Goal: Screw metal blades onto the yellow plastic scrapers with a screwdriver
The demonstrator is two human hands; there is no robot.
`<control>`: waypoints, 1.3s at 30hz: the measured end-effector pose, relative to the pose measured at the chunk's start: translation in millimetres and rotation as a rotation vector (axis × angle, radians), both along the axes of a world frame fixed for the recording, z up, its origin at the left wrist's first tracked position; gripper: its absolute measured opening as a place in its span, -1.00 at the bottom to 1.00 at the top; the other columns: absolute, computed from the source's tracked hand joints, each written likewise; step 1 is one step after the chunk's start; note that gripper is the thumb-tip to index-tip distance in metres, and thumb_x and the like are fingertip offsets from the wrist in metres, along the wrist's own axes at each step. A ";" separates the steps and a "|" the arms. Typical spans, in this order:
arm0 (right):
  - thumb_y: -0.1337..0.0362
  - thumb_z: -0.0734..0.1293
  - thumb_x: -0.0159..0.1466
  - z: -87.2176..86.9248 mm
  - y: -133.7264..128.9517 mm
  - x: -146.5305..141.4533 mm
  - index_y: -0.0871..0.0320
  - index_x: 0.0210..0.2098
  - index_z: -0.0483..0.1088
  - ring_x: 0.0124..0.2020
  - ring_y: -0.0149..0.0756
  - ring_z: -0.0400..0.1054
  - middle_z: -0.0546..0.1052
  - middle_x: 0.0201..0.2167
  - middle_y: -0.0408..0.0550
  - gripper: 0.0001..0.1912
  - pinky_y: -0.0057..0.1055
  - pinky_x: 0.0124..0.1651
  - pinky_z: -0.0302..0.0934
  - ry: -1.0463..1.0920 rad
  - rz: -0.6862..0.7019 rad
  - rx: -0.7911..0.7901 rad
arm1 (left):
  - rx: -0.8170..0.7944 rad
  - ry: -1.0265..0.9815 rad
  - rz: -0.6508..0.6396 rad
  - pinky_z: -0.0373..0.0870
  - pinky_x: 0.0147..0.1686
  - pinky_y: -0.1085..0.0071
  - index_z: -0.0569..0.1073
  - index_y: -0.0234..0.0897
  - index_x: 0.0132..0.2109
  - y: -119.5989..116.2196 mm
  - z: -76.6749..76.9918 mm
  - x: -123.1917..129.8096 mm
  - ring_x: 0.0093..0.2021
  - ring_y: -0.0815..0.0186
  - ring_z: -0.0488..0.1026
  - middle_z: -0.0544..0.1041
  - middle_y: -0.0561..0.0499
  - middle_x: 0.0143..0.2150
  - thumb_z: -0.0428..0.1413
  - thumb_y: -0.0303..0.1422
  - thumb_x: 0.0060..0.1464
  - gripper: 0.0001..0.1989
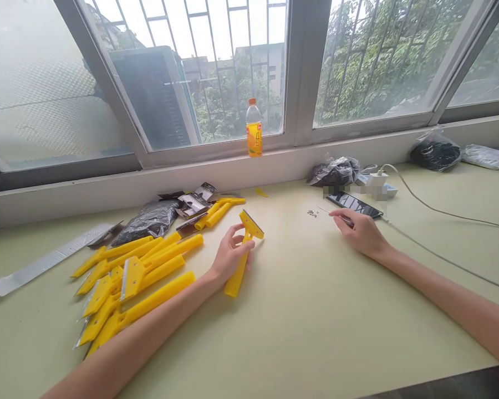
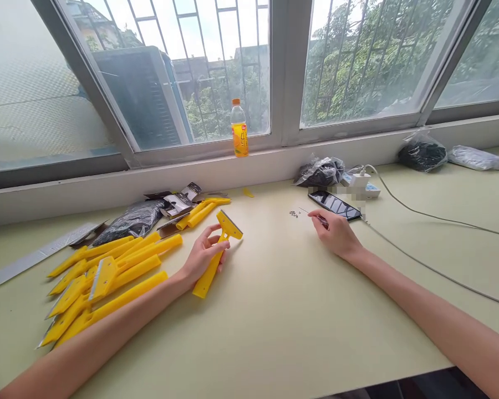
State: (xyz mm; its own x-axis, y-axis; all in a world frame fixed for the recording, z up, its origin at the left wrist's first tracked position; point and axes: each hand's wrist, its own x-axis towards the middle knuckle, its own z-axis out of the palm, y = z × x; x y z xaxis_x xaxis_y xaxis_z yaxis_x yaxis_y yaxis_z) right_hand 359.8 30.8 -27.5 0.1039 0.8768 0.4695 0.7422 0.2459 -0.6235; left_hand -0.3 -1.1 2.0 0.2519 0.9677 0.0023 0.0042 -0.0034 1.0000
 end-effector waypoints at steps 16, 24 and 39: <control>0.16 0.22 0.38 -8.8 5.1 4.6 0.15 0.02 0.57 -0.23 -0.12 0.53 0.64 -0.12 0.03 -0.62 -0.20 -0.11 0.36 -0.154 0.075 0.059 | 0.026 0.035 -0.019 0.39 -0.66 0.43 0.28 -0.15 0.23 3.2 -6.5 -3.3 -0.62 0.40 0.38 0.50 0.04 -0.29 0.23 -0.26 0.14 -0.46; 0.20 0.19 0.41 -8.4 4.2 1.0 0.15 -0.03 0.57 -0.14 -0.09 0.54 0.64 -0.13 0.05 -0.65 -0.20 -0.03 0.37 -0.236 0.112 0.150 | 0.014 0.042 -0.031 0.40 -0.65 0.45 0.27 -0.18 0.23 0.6 -1.6 -1.1 -0.65 0.44 0.36 0.48 0.07 -0.31 0.24 -0.25 0.13 -0.43; 0.21 0.18 0.41 -7.9 4.6 1.6 0.12 0.00 0.56 -0.20 -0.09 0.53 0.64 -0.21 0.05 -0.64 -0.18 -0.08 0.37 -0.292 0.125 0.135 | 0.013 0.059 -0.039 0.39 -0.65 0.47 0.26 -0.18 0.25 -0.1 -2.0 -1.5 -0.63 0.45 0.35 0.46 0.08 -0.34 0.24 -0.21 0.13 -0.41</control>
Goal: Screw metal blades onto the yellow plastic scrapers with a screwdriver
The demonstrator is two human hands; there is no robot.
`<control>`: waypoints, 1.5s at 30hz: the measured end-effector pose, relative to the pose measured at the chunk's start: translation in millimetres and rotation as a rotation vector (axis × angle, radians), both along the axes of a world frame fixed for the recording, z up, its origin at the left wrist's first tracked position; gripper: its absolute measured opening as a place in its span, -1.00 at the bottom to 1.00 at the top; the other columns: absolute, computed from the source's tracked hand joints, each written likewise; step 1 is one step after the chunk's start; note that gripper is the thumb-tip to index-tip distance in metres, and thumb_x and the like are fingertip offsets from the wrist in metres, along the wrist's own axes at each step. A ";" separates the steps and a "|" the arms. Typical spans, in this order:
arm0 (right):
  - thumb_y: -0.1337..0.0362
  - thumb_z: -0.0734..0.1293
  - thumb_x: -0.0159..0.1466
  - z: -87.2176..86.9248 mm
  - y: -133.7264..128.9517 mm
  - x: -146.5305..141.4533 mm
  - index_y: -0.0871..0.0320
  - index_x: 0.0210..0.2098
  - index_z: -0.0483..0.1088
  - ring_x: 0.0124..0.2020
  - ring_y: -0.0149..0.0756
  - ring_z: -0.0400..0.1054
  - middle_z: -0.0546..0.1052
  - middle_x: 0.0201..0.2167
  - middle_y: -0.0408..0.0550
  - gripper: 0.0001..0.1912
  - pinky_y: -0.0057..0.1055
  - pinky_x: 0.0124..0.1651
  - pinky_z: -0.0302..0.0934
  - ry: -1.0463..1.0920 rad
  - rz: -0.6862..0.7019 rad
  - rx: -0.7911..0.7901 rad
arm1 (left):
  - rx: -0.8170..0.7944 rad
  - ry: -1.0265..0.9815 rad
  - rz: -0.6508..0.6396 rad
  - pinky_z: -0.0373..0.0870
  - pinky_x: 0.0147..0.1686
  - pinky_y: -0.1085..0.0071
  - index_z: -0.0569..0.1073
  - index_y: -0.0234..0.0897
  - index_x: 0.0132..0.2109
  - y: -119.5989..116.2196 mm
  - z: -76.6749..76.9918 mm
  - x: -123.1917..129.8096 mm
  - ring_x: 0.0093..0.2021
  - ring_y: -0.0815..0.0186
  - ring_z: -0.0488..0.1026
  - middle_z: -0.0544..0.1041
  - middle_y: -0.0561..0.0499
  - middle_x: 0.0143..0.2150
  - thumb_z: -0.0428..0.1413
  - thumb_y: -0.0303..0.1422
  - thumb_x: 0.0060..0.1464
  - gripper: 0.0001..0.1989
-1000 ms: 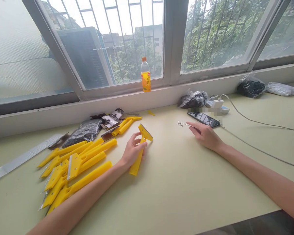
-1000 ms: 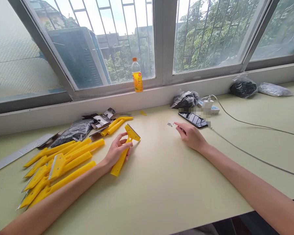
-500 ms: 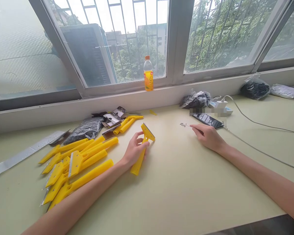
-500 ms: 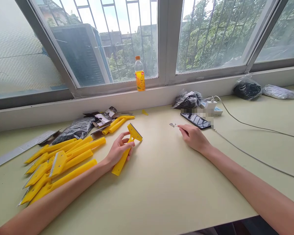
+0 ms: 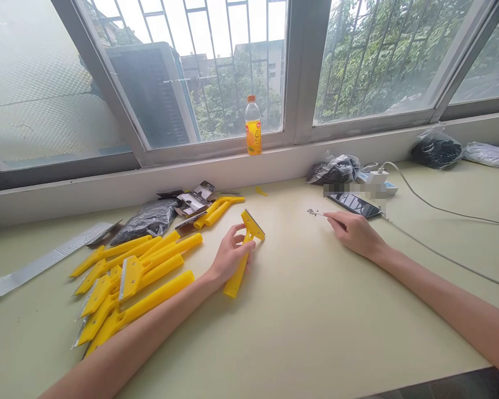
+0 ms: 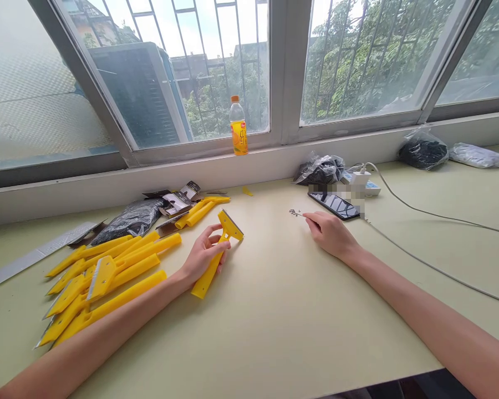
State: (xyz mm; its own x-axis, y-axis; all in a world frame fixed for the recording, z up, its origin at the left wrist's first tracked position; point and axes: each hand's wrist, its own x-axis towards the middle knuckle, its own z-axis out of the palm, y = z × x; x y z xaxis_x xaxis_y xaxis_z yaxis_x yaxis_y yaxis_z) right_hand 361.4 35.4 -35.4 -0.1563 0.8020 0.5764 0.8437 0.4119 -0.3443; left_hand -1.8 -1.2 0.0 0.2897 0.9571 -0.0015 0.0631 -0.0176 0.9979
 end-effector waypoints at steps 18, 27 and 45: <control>0.21 0.20 0.41 -2.8 1.3 1.7 0.12 0.00 0.55 -0.18 -0.12 0.54 0.64 -0.14 0.04 -0.66 -0.19 -0.05 0.38 0.028 0.011 0.053 | -0.008 0.004 -0.004 0.41 -0.64 0.46 0.27 -0.18 0.23 -1.0 4.3 0.7 -0.62 0.46 0.34 0.47 0.07 -0.29 0.24 -0.23 0.12 -0.42; 0.18 0.21 0.41 -0.3 -0.4 -0.3 0.08 0.02 0.55 -0.09 -0.07 0.56 0.64 -0.03 0.04 -0.67 -0.18 -0.04 0.40 0.054 -0.025 0.089 | -0.009 0.010 0.000 0.40 -0.64 0.47 0.28 -0.19 0.24 -0.5 3.9 0.6 -0.63 0.46 0.35 0.49 0.05 -0.29 0.25 -0.22 0.11 -0.41; 0.16 0.25 0.37 0.6 0.7 3.4 0.09 -0.07 0.61 -0.21 -0.08 0.56 0.67 -0.13 0.02 -0.68 -0.16 -0.11 0.40 0.093 -0.138 0.047 | -0.014 0.017 -0.002 0.41 -0.64 0.46 0.27 -0.20 0.26 -0.8 4.4 0.8 -0.63 0.45 0.35 0.48 0.05 -0.30 0.24 -0.21 0.12 -0.39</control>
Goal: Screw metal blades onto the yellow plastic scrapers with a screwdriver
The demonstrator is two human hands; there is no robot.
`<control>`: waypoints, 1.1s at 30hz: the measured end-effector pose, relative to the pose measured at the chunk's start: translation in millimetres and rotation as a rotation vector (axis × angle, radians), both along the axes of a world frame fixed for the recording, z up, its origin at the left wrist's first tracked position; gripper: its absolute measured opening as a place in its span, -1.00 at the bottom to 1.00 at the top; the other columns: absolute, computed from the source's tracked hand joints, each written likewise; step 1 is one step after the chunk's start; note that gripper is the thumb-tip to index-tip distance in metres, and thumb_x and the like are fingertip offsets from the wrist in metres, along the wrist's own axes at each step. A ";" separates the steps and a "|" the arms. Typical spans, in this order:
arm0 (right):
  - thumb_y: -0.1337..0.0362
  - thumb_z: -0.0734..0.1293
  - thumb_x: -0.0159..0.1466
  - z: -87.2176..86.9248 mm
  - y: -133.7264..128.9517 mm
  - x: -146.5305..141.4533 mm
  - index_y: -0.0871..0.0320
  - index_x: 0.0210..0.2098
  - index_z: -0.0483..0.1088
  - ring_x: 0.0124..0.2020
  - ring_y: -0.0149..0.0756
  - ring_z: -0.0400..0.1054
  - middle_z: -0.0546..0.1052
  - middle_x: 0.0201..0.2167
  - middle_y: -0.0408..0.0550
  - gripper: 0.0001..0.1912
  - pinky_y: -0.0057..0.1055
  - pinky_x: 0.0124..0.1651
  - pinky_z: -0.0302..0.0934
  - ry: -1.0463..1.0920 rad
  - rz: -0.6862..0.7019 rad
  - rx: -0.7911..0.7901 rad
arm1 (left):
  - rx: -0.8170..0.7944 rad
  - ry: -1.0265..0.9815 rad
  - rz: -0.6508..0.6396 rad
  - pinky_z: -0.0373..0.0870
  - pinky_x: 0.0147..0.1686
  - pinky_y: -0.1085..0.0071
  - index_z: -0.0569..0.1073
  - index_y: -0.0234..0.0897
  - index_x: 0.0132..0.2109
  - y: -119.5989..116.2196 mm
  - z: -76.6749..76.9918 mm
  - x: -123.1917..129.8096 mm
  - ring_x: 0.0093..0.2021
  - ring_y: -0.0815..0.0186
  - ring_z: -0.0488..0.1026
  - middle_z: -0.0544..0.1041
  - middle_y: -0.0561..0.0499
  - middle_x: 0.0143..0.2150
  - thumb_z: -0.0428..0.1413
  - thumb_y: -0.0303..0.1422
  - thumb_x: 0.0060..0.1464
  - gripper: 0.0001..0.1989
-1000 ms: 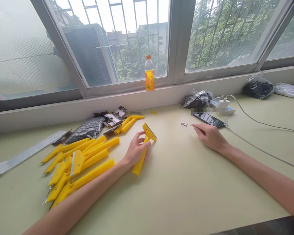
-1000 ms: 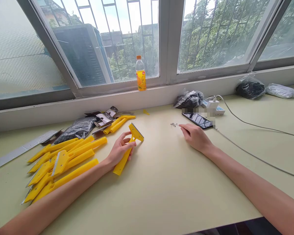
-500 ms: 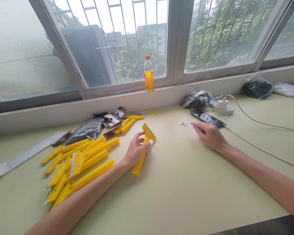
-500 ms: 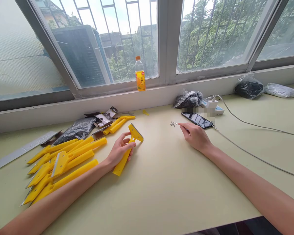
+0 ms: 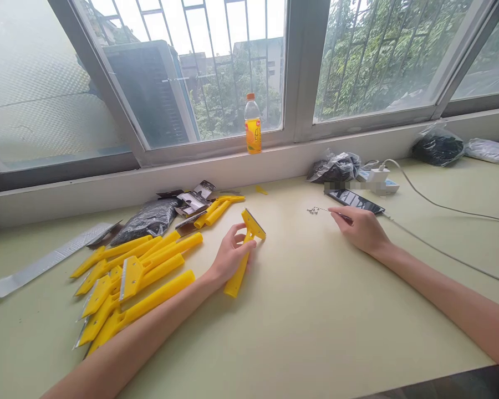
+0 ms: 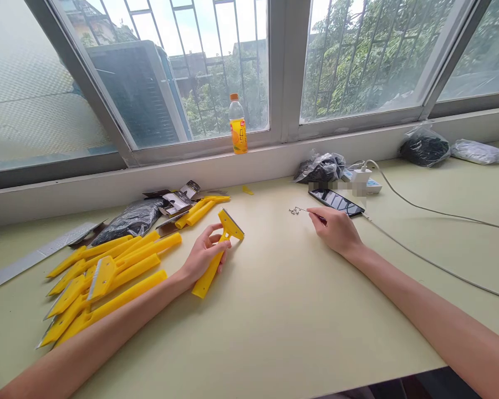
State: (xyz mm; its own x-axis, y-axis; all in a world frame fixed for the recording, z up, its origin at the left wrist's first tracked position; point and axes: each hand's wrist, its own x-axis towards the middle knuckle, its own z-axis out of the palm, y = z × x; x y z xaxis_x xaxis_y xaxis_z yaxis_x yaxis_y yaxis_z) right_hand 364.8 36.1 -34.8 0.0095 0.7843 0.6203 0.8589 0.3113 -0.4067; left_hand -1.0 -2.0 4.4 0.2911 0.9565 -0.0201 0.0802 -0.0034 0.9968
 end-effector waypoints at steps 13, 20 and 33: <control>0.16 0.28 0.33 -0.4 1.4 2.7 0.08 -0.11 0.62 -0.10 -0.03 0.55 0.66 -0.08 0.01 -0.69 -0.13 -0.08 0.42 0.060 -0.007 -0.063 | 0.001 -0.016 0.017 0.42 -0.65 0.44 0.27 -0.20 0.23 -0.7 1.3 1.1 -0.61 0.46 0.36 0.47 0.04 -0.25 0.26 -0.24 0.10 -0.40; 0.17 0.27 0.31 4.6 -1.9 -2.1 0.10 -0.13 0.63 -0.27 -0.12 0.54 0.68 -0.15 -0.01 -0.68 -0.21 -0.15 0.36 0.047 -0.048 -0.108 | 0.008 -0.007 0.015 0.43 -0.64 0.44 0.28 -0.18 0.23 -0.7 0.3 0.9 -0.59 0.46 0.36 0.47 0.04 -0.24 0.24 -0.24 0.11 -0.43; 0.16 0.27 0.28 12.9 -7.6 -3.4 0.11 -0.17 0.63 -0.49 -0.26 0.37 0.61 -0.43 -0.07 -0.69 -0.31 -0.34 0.20 0.060 -0.122 -0.173 | 0.002 -0.004 0.010 0.42 -0.63 0.44 0.28 -0.17 0.23 -1.6 1.3 1.2 -0.58 0.47 0.35 0.47 0.02 -0.20 0.24 -0.23 0.13 -0.44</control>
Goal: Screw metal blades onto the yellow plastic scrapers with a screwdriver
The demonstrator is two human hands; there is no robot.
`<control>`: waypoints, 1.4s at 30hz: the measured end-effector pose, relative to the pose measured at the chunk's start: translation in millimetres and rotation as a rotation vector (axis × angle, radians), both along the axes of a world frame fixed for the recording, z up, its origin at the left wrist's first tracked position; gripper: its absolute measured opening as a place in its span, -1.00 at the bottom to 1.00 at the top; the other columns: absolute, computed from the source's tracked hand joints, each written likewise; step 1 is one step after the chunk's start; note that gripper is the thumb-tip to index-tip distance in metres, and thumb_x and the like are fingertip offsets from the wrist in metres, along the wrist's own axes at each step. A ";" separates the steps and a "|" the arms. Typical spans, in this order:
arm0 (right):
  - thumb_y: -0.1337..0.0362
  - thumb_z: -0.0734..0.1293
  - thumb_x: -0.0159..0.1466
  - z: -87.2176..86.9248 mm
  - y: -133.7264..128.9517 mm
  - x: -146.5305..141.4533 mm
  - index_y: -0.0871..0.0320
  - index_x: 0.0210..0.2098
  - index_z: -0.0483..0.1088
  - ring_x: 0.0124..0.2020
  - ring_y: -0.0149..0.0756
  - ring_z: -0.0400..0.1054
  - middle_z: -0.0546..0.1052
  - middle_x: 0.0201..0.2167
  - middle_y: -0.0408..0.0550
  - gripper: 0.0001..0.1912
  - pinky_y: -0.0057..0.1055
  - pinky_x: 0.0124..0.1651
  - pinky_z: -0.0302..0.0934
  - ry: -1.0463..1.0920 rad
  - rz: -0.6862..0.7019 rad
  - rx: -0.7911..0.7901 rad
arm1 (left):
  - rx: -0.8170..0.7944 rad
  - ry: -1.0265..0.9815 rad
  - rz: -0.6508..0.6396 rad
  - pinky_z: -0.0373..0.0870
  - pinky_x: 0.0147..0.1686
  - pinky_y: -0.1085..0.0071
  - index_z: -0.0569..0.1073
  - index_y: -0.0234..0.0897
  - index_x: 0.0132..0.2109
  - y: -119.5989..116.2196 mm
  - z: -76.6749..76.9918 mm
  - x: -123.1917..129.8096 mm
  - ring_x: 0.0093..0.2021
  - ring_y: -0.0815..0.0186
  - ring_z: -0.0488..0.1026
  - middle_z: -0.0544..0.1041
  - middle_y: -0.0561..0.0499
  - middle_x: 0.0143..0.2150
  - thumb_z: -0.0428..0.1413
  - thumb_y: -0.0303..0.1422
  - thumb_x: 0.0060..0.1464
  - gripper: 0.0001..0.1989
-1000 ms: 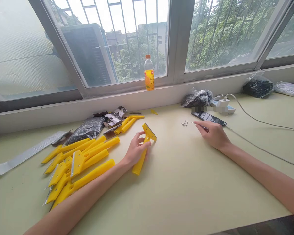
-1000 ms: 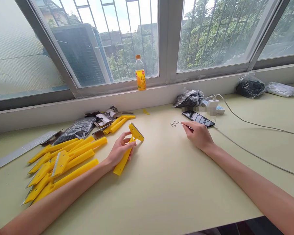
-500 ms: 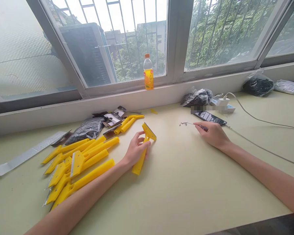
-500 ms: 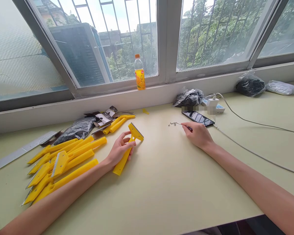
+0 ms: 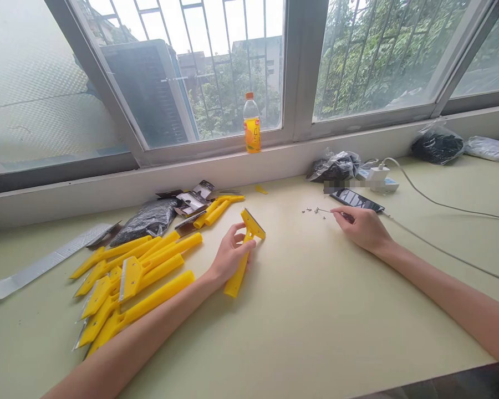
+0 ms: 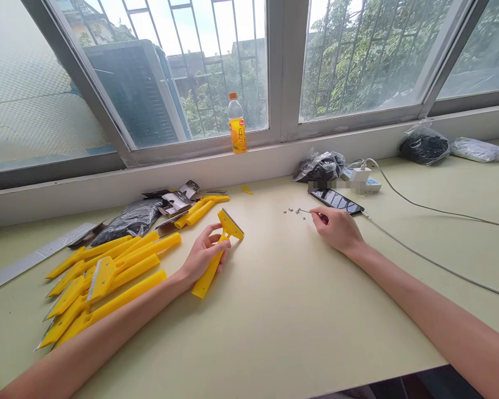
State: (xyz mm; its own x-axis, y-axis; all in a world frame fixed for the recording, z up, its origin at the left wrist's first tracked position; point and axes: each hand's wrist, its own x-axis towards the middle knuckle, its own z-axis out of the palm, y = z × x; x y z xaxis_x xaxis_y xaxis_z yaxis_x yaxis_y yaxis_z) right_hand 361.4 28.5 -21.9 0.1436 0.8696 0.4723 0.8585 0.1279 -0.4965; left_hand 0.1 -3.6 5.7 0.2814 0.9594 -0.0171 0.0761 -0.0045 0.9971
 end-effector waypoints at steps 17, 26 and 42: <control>0.13 0.30 0.28 0.5 1.5 4.6 0.10 -0.17 0.64 -0.47 -0.24 0.38 0.66 -0.30 -0.03 -0.69 -0.30 -0.32 0.21 0.097 -0.003 -0.008 | 0.015 -0.002 -0.002 0.43 -0.63 0.44 0.28 -0.17 0.23 2.9 -4.6 -1.9 -0.57 0.45 0.37 0.47 0.01 -0.20 0.24 -0.23 0.13 -0.43; 0.11 0.29 0.29 0.0 1.6 5.7 0.13 -0.15 0.64 -0.46 -0.21 0.40 0.66 -0.32 -0.01 -0.66 -0.28 -0.31 0.23 0.082 -0.016 0.012 | 0.001 -0.007 0.000 0.43 -0.64 0.46 0.29 -0.16 0.21 1.6 -2.5 -1.1 -0.56 0.46 0.37 0.45 0.00 -0.16 0.24 -0.25 0.13 -0.46; 0.21 0.22 0.26 -2.4 3.8 4.1 0.17 -0.10 0.63 -0.51 -0.24 0.39 0.67 -0.19 0.08 -0.61 -0.26 -0.34 0.28 0.036 0.023 0.031 | 0.018 -0.003 -0.009 0.43 -0.62 0.47 0.29 -0.17 0.22 2.0 -4.6 -2.2 -0.54 0.44 0.38 0.44 0.03 -0.24 0.25 -0.21 0.13 -0.44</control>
